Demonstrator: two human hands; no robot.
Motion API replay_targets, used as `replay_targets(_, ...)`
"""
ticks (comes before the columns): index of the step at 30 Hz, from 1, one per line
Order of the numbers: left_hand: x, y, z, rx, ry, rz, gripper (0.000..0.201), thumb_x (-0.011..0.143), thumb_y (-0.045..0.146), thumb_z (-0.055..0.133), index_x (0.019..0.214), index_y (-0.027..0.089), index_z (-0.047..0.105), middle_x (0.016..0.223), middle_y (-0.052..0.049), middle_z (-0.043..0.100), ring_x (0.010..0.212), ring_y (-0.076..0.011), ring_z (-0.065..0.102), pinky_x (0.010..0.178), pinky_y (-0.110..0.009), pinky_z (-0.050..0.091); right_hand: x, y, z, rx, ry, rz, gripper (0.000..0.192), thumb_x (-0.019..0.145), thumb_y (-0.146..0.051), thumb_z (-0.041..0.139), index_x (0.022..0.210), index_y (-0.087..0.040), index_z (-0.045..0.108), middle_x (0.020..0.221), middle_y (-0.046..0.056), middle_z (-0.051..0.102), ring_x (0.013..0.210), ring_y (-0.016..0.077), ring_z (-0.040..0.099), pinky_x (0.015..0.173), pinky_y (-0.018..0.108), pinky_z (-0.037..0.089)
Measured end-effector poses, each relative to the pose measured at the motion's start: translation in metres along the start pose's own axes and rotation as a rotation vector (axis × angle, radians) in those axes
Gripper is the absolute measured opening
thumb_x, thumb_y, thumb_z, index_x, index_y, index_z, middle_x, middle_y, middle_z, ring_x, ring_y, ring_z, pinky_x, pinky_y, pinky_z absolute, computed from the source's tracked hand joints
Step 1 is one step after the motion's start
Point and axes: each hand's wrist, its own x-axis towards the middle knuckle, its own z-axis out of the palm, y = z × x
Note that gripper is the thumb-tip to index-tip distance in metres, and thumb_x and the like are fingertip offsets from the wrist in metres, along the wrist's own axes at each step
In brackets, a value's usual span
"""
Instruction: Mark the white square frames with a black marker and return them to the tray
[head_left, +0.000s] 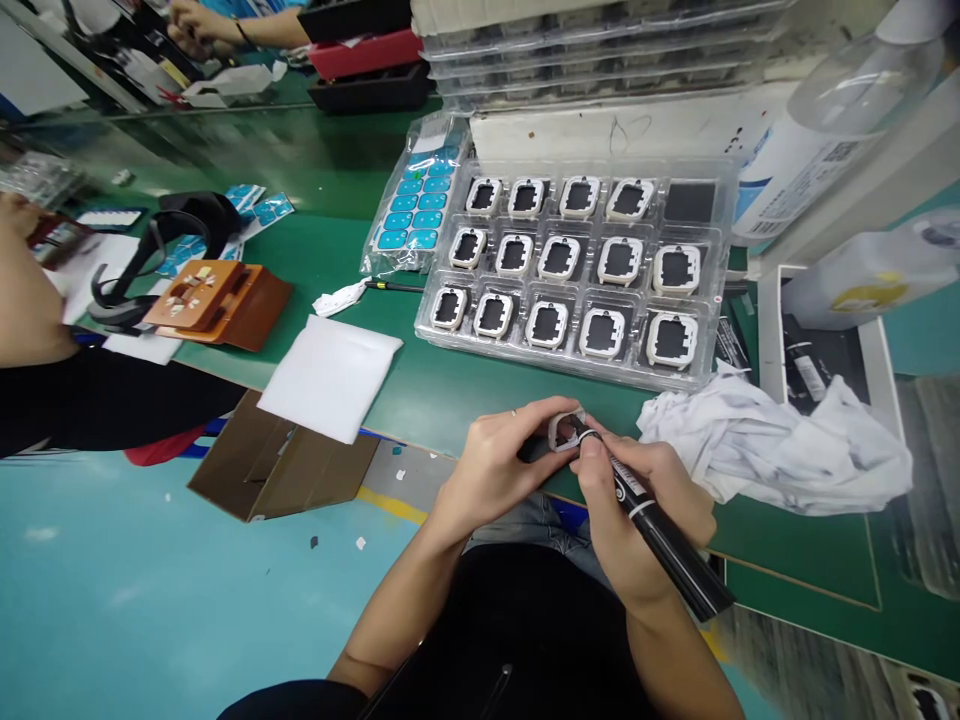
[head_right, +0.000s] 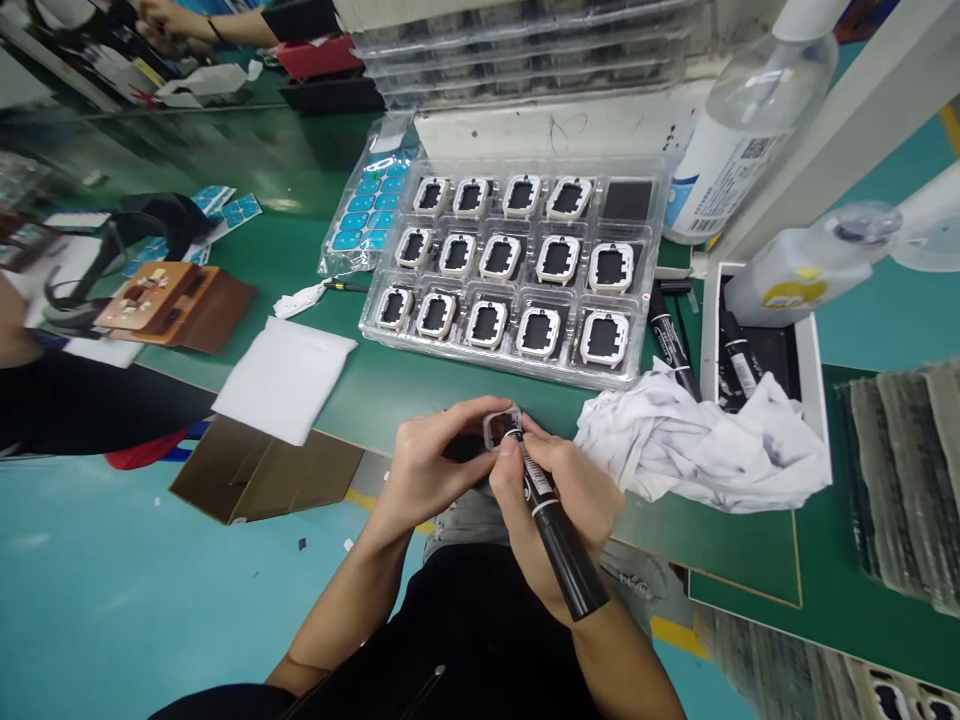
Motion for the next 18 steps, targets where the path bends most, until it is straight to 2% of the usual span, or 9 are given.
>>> replay_targets(4,-0.0001,0.0008,-0.0008,-0.005,-0.011,-0.042,0.036,0.11,0.033,0.088,0.144,0.024,0.08,0.113,-0.005,0.093,0.091,-0.0172,0.09,0.086,-0.024,0.074,0.0003,-0.0007,-0.0002,-0.022,0.007,0.008,0.007,0.11,-0.025,0.084,0.105,-0.027,0.078,0.104,0.003,0.091,0.083,0.0264,0.09,0.075,0.035,0.078)
replay_targets(11,0.0013,-0.0002,-0.0018,-0.077,-0.008,-0.064,0.04,0.105,0.029,0.093,0.143,0.024,0.082,0.112,-0.004,0.092,0.092,-0.0168,0.09,0.089,-0.024,0.075,0.0033,-0.0023,-0.0019,0.002,-0.01,0.023,0.011,0.111,-0.025,0.082,0.101,-0.027,0.076,0.099,0.0,0.09,0.081,0.024,0.09,0.075,0.032,0.076)
replay_targets(18,0.0065,0.0044,-0.0045,-0.272,-0.025,-0.169,0.044,0.097,0.028,0.1,0.137,0.02,0.084,0.113,-0.005,0.093,0.093,-0.0197,0.093,0.093,-0.028,0.08,0.0024,-0.0034,-0.0041,0.06,0.016,0.075,0.013,0.112,-0.029,0.083,0.1,-0.027,0.078,0.083,-0.001,0.085,0.067,0.0241,0.085,0.073,0.036,0.077)
